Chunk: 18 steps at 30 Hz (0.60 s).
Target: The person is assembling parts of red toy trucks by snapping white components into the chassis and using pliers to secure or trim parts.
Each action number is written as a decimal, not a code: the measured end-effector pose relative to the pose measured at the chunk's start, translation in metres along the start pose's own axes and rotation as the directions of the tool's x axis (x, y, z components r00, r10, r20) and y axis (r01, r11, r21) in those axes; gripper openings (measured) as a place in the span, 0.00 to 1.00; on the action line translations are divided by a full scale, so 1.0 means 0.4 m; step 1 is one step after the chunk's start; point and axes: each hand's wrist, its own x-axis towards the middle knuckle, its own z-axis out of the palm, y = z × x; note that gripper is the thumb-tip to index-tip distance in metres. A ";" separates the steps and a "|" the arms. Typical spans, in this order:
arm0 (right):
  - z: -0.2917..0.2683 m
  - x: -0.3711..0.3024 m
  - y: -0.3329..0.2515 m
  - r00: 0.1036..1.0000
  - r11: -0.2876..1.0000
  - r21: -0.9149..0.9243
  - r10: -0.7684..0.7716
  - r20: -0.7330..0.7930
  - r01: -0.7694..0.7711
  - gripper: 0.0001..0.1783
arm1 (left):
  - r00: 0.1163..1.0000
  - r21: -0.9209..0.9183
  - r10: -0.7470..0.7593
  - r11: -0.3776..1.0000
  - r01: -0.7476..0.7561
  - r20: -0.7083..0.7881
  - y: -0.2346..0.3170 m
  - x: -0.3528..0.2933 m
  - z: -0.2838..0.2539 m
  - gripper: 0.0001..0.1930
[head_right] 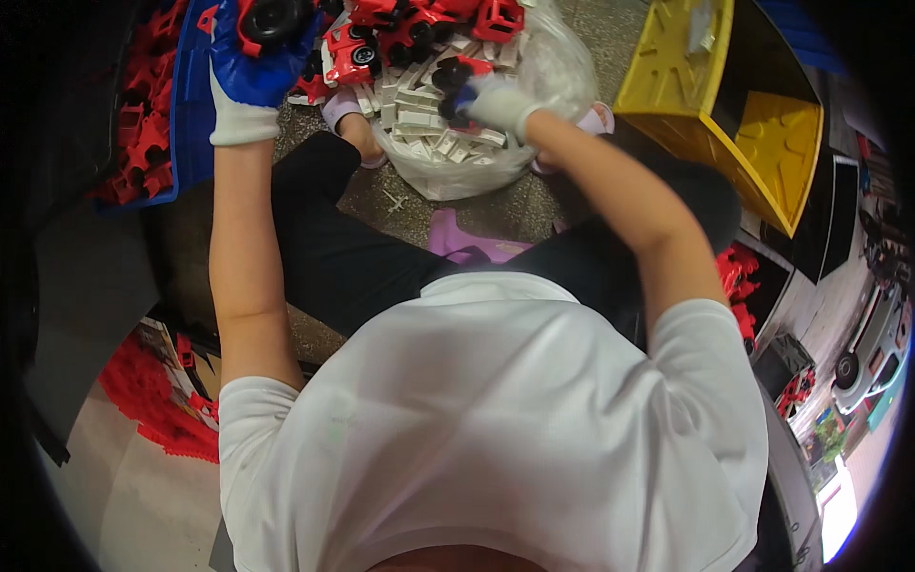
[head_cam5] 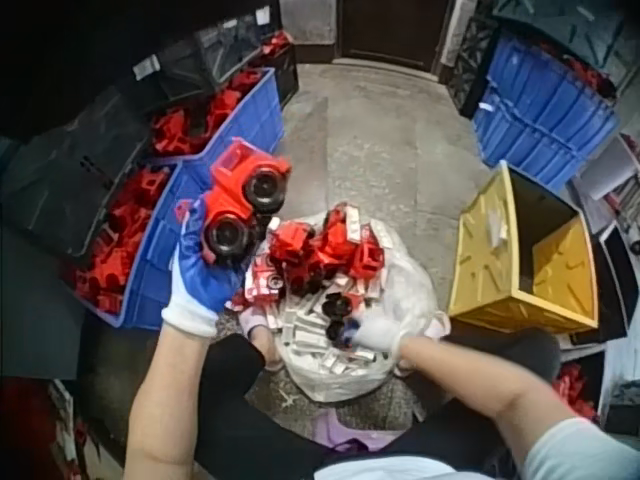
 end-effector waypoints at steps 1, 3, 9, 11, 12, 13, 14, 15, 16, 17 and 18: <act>0.092 0.035 0.026 0.998 0.988 0.156 -0.014 0.066 0.003 0.25 | 0.999 0.003 0.026 1.000 -0.026 -0.030 -0.031 0.021 -0.017 0.28; 0.220 0.108 -0.050 0.990 0.983 0.180 0.012 0.143 -0.038 0.23 | 0.999 0.000 0.005 1.000 -0.005 -0.036 -0.011 -0.001 -0.028 0.26; 0.391 0.286 -0.103 0.993 0.940 -0.322 0.114 -0.007 -0.110 0.16 | 0.959 0.186 0.119 0.980 -0.072 -0.258 -0.005 -0.002 -0.018 0.21; 0.415 0.316 -0.091 0.997 0.917 -0.394 0.080 0.016 -0.067 0.15 | 0.950 0.188 0.124 0.980 -0.071 -0.287 0.003 0.007 -0.016 0.20; 0.400 0.313 -0.105 0.999 0.917 -0.399 0.024 0.026 -0.011 0.16 | 0.947 0.226 0.156 0.970 -0.093 -0.281 0.013 -0.002 -0.023 0.20; 0.382 0.309 -0.117 0.999 0.914 -0.405 -0.029 0.032 0.040 0.17 | 0.945 0.262 0.186 0.958 -0.114 -0.269 0.023 -0.010 -0.027 0.20; 0.359 0.318 -0.097 0.997 0.920 -0.391 0.012 0.071 0.017 0.20 | 0.959 0.268 0.202 0.952 -0.145 -0.197 0.022 -0.001 -0.027 0.20; 0.325 0.312 -0.106 0.997 0.917 -0.398 0.002 0.071 0.027 0.20 | 0.957 0.269 0.214 0.950 -0.157 -0.198 0.024 0.000 -0.037 0.20; 0.285 0.304 -0.112 0.997 0.981 -0.188 0.063 0.050 -0.053 0.23 | 0.993 -0.114 0.089 0.989 -0.098 -0.081 0.022 0.001 -0.050 0.20; 0.248 0.288 -0.097 0.989 0.989 0.027 0.142 0.035 -0.143 0.26 | 0.996 -0.474 0.006 0.880 0.040 0.094 0.014 0.005 -0.047 0.20; 0.210 0.279 -0.081 0.987 0.934 0.348 0.123 -0.107 -0.079 0.31 | 0.969 0.223 0.170 0.966 -0.128 -0.179 0.015 -0.002 -0.027 0.21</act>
